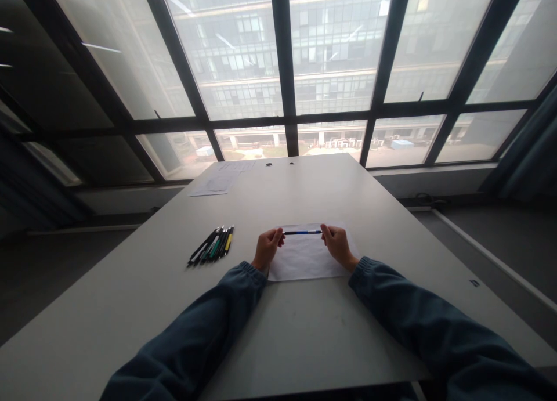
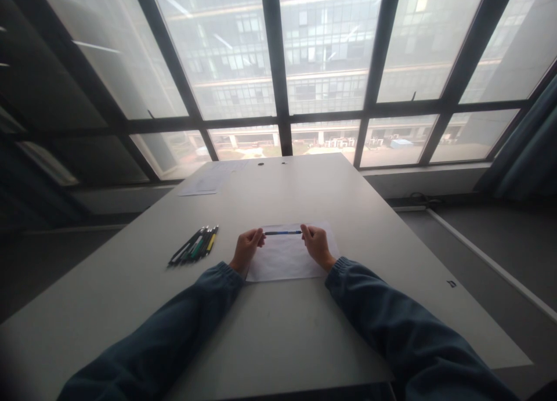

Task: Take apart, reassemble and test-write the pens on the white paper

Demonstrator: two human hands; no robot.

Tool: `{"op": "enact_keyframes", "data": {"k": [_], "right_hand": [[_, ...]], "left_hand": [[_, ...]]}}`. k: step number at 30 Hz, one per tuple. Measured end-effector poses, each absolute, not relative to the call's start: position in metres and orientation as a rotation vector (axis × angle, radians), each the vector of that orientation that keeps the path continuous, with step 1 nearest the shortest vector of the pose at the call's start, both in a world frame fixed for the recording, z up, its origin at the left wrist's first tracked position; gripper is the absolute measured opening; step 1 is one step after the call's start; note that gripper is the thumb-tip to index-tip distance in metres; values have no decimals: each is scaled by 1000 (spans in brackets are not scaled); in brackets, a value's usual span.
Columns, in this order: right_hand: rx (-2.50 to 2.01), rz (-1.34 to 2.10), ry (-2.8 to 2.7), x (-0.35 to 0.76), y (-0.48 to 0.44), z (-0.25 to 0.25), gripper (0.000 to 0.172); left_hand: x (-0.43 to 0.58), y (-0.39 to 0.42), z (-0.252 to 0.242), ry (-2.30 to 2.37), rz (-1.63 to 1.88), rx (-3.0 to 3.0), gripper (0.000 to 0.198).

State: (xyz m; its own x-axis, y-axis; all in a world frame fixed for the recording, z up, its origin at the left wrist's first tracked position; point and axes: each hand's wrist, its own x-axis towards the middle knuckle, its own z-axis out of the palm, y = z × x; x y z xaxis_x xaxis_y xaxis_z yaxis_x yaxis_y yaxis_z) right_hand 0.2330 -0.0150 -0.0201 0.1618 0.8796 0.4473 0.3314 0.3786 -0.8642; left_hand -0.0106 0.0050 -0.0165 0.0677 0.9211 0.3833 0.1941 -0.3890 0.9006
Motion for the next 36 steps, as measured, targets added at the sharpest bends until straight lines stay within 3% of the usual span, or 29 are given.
{"op": "enact_keyframes", "data": {"k": [36], "right_hand": [[-1107,703,-1299,232,-11,-24,52]], "left_hand": [[-10,3,-13,1149,1349,1761,35]]}}
